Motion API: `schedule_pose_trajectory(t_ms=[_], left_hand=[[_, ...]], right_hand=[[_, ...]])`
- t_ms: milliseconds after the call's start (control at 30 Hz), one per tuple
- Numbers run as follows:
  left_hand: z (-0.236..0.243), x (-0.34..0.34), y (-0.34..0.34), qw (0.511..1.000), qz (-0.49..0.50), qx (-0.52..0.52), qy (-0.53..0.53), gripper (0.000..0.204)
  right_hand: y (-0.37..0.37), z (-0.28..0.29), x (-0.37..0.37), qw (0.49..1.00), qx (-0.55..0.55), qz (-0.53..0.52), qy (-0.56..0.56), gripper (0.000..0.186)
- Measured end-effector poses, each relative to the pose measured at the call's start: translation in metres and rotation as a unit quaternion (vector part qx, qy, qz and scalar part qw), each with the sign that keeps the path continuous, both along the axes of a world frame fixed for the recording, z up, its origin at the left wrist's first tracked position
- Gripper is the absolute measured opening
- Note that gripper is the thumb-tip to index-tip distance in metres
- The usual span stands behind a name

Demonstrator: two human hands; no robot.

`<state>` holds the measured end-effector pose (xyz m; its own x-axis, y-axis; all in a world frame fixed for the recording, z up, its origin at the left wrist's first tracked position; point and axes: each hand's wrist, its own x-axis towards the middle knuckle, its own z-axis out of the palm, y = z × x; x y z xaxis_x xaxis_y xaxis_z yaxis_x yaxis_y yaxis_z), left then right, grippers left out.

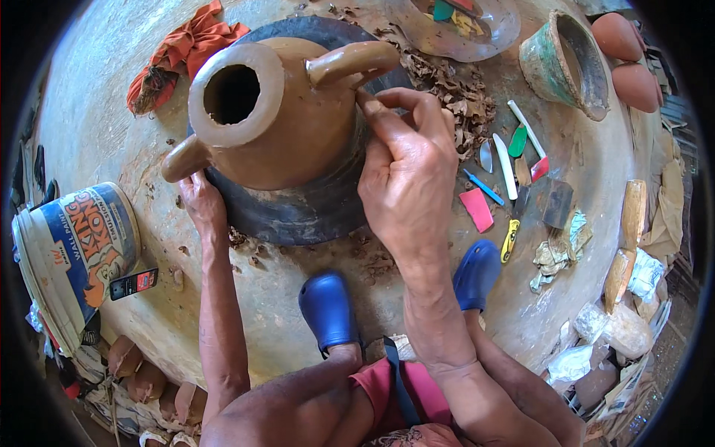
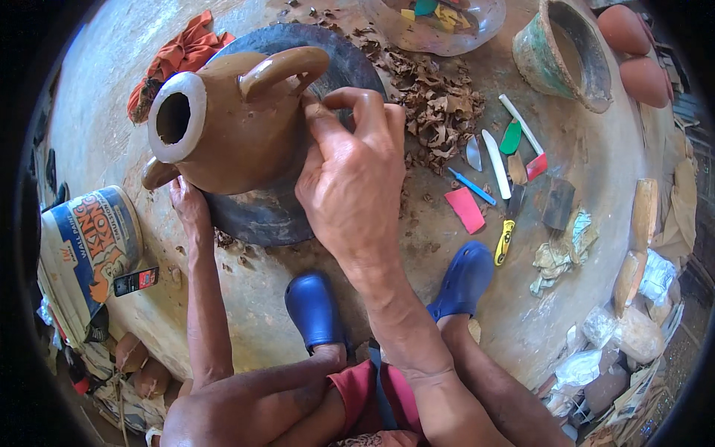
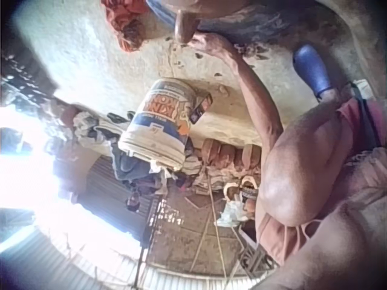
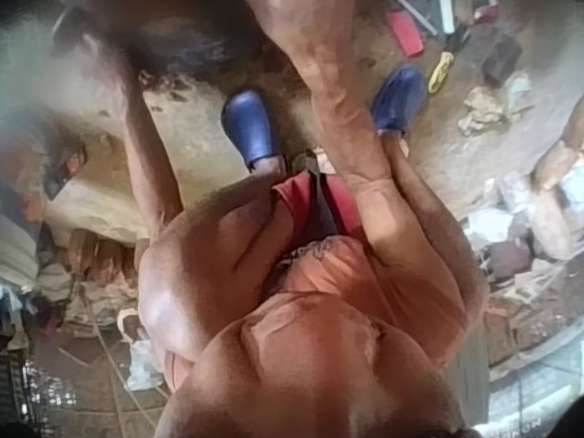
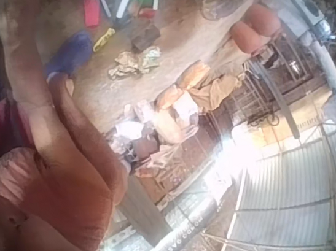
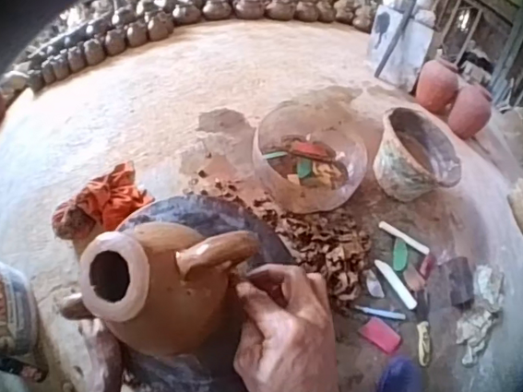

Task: The person shapes and smooths a clay pot with handles on a rotating pottery wheel using a small tool and a piece of cloth.

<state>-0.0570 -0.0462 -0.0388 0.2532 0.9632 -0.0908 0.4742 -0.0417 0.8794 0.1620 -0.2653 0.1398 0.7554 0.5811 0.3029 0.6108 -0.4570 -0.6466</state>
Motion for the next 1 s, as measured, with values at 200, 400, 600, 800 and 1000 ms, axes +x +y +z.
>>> schedule_pose_trajectory(t_ms=[200,400,600,800,1000], left_hand=[[0.003,0.001,0.006,0.999,-0.023,0.013,0.022,0.044],[0.015,0.01,0.005,0.999,-0.013,0.016,0.036,0.042],[0.033,0.021,-0.004,0.998,-0.02,0.04,0.047,0.041],[0.031,0.02,-0.002,1.0,-0.008,0.005,-0.002,0.04],[0.028,0.021,-0.002,1.0,-0.017,0.013,-0.01,0.039]], right_hand=[[-0.008,-0.006,0.004,0.998,0.048,0.007,0.036,0.024],[-0.008,-0.023,0.018,0.938,0.213,-0.099,0.253,0.022],[0.02,-0.049,0.018,0.908,0.315,-0.015,0.277,0.032],[0.017,-0.064,0.019,0.926,0.313,-0.015,0.21,0.031],[0.025,-0.045,0.015,0.912,0.316,-0.031,0.258,0.025]])
